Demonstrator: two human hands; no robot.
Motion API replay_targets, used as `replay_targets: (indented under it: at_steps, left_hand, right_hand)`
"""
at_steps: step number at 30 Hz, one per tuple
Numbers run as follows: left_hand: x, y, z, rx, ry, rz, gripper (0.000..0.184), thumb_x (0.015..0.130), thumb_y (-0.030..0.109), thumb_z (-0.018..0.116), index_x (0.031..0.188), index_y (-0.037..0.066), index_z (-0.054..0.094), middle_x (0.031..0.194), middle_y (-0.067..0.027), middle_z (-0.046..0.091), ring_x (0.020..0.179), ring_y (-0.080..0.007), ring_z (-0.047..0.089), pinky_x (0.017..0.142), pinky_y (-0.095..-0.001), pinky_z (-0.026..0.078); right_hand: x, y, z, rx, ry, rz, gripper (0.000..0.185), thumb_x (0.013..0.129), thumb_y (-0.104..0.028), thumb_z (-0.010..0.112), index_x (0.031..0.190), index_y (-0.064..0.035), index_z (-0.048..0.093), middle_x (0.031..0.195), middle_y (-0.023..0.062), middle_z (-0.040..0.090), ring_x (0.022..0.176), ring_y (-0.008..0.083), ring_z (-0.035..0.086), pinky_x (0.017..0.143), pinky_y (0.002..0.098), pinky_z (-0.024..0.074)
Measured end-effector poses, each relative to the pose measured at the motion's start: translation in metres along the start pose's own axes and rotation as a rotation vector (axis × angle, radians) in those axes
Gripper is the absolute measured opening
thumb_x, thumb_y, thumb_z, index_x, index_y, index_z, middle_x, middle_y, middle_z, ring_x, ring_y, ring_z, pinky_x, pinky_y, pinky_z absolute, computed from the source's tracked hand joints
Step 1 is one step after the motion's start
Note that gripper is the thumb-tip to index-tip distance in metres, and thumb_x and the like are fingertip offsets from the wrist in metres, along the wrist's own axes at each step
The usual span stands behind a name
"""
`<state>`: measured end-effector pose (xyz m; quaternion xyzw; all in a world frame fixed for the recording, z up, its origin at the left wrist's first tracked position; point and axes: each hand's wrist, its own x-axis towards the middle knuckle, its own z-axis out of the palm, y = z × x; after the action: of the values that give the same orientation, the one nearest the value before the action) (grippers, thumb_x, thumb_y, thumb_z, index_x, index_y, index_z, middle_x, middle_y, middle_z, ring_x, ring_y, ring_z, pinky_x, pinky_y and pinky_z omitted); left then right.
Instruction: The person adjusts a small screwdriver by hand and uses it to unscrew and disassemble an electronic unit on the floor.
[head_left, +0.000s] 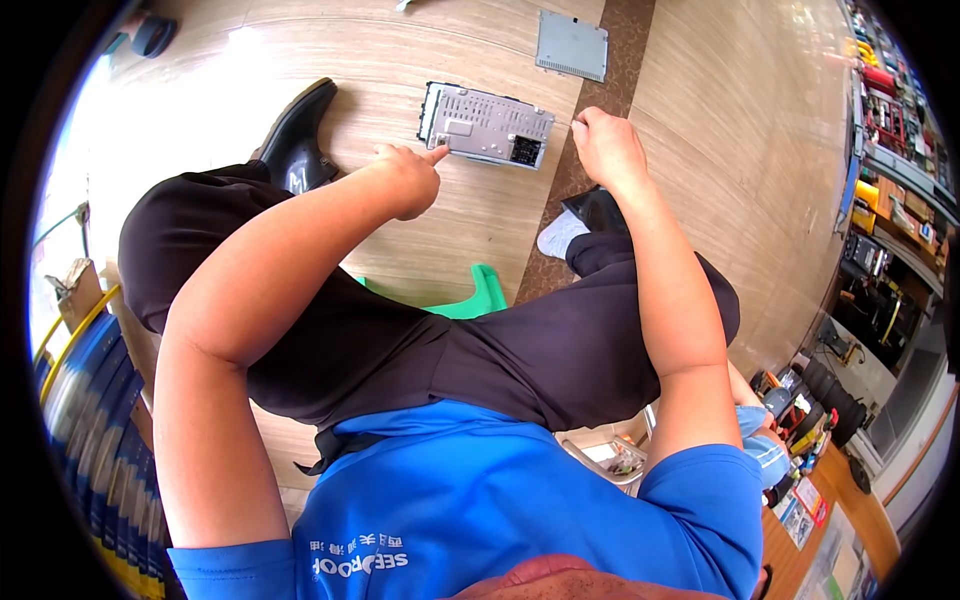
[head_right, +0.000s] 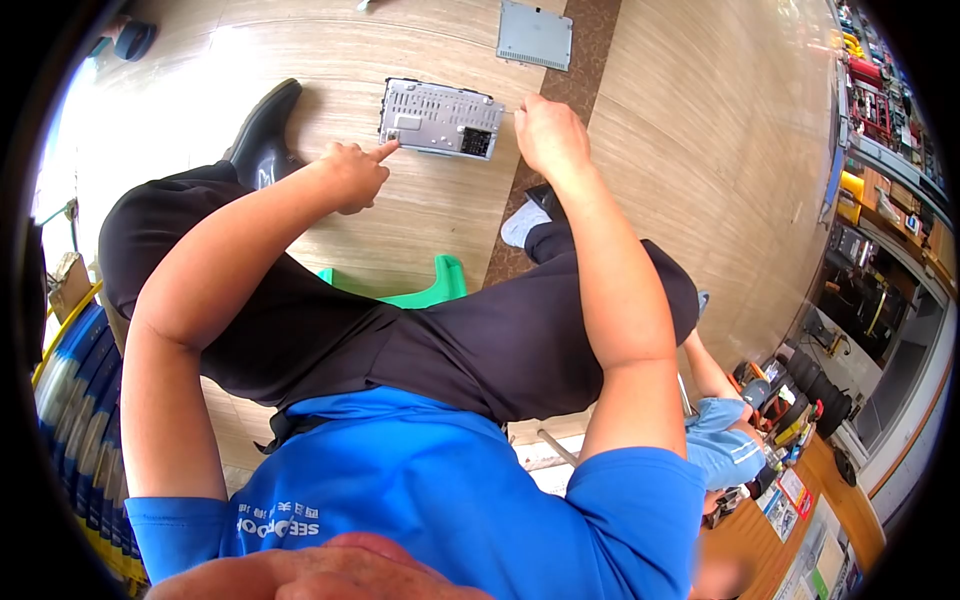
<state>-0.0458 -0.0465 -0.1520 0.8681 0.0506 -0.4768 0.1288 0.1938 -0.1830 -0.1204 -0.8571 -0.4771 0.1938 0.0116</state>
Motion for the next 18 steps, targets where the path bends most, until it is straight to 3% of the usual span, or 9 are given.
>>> replay_targets:
  at_steps: [13,15,18]
  left_hand:
    - [0.0006,0.0006,-0.0002,0.015,-0.008,-0.009,0.052,0.094,0.035,0.070,0.138,0.011,0.058,0.171,-0.0036,0.010,0.130,-0.0321,0.056,0.095,-0.0503,0.051]
    - [0.0010,0.0008,0.0000,0.013,-0.011,-0.011,0.052,0.094,0.035,0.070,0.138,0.011,0.058,0.171,-0.0035,0.010,0.130,-0.0321,0.056,0.095,-0.0506,0.051]
    - [0.0026,0.0009,0.0017,0.015,-0.003,-0.016,0.052,0.094,0.035,0.070,0.138,0.011,0.058,0.171,-0.0033,0.010,0.130,-0.0318,0.056,0.095,-0.0506,0.051]
  right_hand:
    - [0.0009,0.0018,0.0042,-0.009,0.025,-0.025,0.026,0.096,-0.026,0.059,0.099,-0.0003,0.066,0.089,0.0291,0.069,0.091,0.0470,0.068,0.083,0.0548,0.0540]
    - [-0.0005,0.0010,0.0045,-0.022,0.045,-0.021,0.023,0.097,-0.024,0.060,0.100,-0.0022,0.067,0.088,0.0246,0.070,0.088,0.0439,0.068,0.079,0.0508,0.0533]
    - [-0.0015,-0.0005,0.0046,0.003,0.058,-0.037,0.021,0.096,-0.022,0.060,0.100,-0.0022,0.067,0.088,0.0246,0.070,0.088,0.0437,0.068,0.079,0.0505,0.0534]
